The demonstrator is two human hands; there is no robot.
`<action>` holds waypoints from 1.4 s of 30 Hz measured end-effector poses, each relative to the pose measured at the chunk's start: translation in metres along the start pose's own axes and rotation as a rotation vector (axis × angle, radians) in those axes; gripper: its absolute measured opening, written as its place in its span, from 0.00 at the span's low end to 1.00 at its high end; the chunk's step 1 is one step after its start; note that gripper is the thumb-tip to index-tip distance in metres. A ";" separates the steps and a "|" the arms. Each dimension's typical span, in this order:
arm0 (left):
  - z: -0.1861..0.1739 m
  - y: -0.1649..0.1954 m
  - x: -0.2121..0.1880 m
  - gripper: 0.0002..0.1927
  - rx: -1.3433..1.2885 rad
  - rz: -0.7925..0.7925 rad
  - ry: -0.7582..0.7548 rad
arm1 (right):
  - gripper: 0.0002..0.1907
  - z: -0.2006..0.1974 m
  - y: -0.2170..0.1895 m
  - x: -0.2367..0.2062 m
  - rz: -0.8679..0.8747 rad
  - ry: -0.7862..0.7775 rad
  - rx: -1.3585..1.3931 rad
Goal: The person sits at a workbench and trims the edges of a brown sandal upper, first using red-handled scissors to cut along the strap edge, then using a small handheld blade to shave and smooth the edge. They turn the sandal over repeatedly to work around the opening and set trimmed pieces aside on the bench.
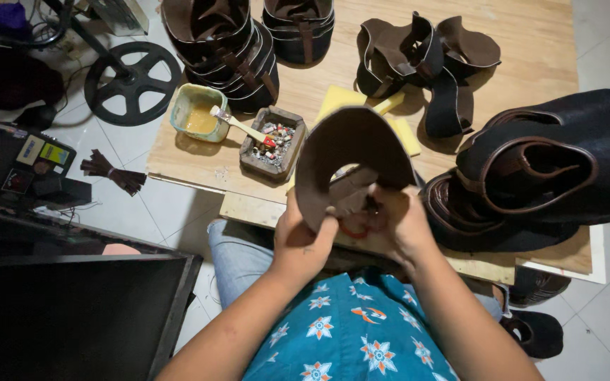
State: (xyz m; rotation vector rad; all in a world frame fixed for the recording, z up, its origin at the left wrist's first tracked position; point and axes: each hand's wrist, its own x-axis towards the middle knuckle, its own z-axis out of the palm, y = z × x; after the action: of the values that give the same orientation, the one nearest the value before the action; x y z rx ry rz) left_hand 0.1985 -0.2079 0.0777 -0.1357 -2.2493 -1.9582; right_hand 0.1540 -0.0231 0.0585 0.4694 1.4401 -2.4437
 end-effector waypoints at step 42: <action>0.050 -0.055 0.044 0.16 -0.008 -0.370 -0.194 | 0.13 -0.018 0.021 0.006 -0.194 0.069 -0.531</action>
State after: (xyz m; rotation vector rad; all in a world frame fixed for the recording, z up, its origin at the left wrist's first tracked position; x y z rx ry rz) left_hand 0.1433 -0.1673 0.0248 0.1026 -2.5420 -2.2173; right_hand 0.1588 -0.0171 0.0310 0.3051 2.1541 -2.0605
